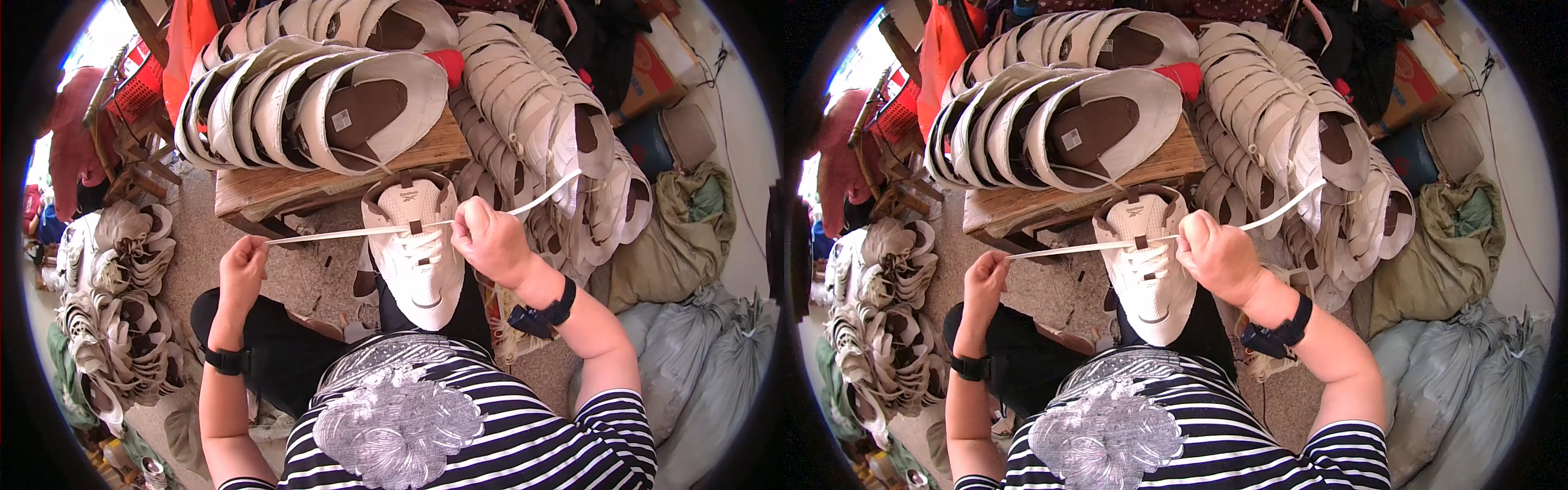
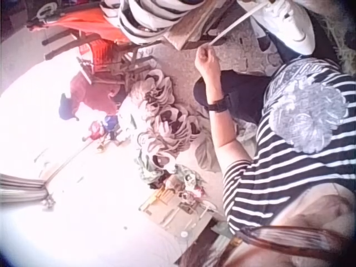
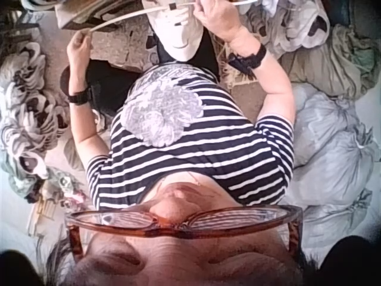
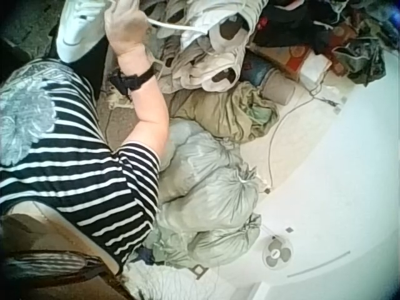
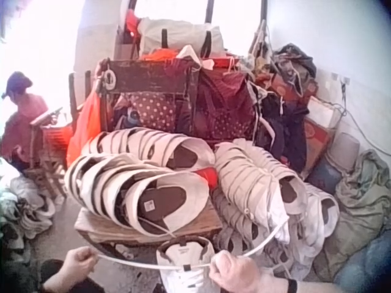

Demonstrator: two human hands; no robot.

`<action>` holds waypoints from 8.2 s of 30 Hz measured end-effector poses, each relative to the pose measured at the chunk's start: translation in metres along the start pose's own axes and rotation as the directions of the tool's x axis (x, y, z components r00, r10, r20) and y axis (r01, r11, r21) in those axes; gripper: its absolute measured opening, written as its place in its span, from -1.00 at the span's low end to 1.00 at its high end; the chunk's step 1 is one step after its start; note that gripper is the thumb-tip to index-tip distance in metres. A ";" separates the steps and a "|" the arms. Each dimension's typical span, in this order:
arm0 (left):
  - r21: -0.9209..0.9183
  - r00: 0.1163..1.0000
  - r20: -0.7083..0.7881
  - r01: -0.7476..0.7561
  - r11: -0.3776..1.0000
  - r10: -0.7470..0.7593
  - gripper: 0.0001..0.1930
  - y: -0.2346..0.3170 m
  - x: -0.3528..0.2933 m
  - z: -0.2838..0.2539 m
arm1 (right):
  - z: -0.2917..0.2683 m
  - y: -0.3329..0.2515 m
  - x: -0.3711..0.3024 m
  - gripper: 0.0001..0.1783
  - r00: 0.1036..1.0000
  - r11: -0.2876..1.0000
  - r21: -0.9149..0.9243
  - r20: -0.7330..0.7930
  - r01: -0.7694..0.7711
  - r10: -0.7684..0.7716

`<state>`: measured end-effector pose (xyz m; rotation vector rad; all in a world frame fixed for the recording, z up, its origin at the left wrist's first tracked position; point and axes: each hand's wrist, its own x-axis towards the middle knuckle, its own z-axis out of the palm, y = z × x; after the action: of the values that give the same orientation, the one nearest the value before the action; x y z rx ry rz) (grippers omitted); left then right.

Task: Insert laces into the eyelets of shoe uppers.

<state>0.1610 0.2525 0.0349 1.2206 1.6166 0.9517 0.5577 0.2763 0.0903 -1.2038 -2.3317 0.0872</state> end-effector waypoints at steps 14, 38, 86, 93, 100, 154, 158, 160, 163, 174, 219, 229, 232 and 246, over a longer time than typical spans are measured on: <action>0.052 0.998 -0.009 -0.057 0.997 0.057 -0.88 -0.010 0.001 0.011 | -0.011 0.022 0.011 -0.53 0.392 -0.098 0.402 0.914 -0.911 0.107; 0.402 0.973 -0.114 -0.141 0.905 0.203 -0.88 -0.002 -0.006 0.017 | -0.011 0.002 0.008 -0.81 0.828 -0.159 0.941 0.339 -0.299 0.446; -0.219 0.932 0.361 0.103 0.970 -0.018 -0.81 0.063 -0.011 0.136 | -0.001 0.015 -0.009 -0.85 0.797 0.548 0.583 0.498 -0.600 0.343; 0.521 0.868 0.341 -0.494 0.696 0.361 -0.90 0.092 -0.004 0.136 | -0.012 0.019 -0.019 -0.89 0.919 0.908 0.245 0.291 -0.340 0.266; 0.621 0.669 0.540 -0.726 0.294 0.511 -0.83 0.113 -0.005 0.124 | 0.005 0.068 -0.079 -0.80 0.690 0.571 0.400 0.294 -0.717 0.661; 0.272 0.794 0.418 -0.573 0.773 0.441 -0.86 0.124 0.015 0.184 | -0.023 0.041 0.031 -0.69 0.817 0.641 0.573 0.556 -0.511 0.155; 0.279 0.764 0.420 -0.622 0.731 0.490 -0.84 0.123 0.016 0.184 | -0.023 0.042 0.035 -0.66 0.805 0.567 0.634 0.586 -0.525 0.091; 0.263 0.730 0.419 -0.667 0.697 0.540 -0.83 0.122 0.016 0.182 | -0.021 0.040 0.039 -0.63 0.759 0.574 0.594 0.647 -0.564 0.076; 0.299 0.719 0.373 -0.692 0.657 0.587 -0.85 0.119 0.011 0.180 | -0.009 0.047 0.034 -0.62 0.817 0.566 0.662 0.576 -0.492 0.038; -0.694 0.799 0.504 0.148 0.705 0.328 -0.85 0.214 -0.029 0.089 | -0.031 -0.003 0.066 -0.83 0.846 0.211 0.834 0.530 -0.510 -0.050; -0.375 0.966 0.189 -0.092 0.923 0.174 -0.86 0.051 -0.001 0.123 | 0.002 0.038 0.011 -0.76 0.783 0.567 0.543 0.488 -0.619 0.387; -0.370 0.963 0.187 -0.116 0.922 0.196 -0.74 0.059 0.001 0.134 | -0.008 0.025 0.030 -0.75 0.846 0.814 0.321 0.408 -0.484 0.343; -0.390 0.961 0.170 -0.139 0.910 0.219 -0.79 0.061 -0.001 0.136 | -0.010 0.018 0.031 -0.79 0.885 0.893 0.193 0.327 -0.406 0.332; 0.228 0.866 0.321 -0.463 0.856 0.383 -0.71 0.093 0.007 0.123 | -0.007 0.027 0.044 -0.87 0.913 0.997 0.049 0.408 -0.056 0.031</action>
<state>0.3038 0.2885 0.0795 1.8933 1.3261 0.7751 0.5605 0.3256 0.1070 -1.3076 -2.6313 0.4625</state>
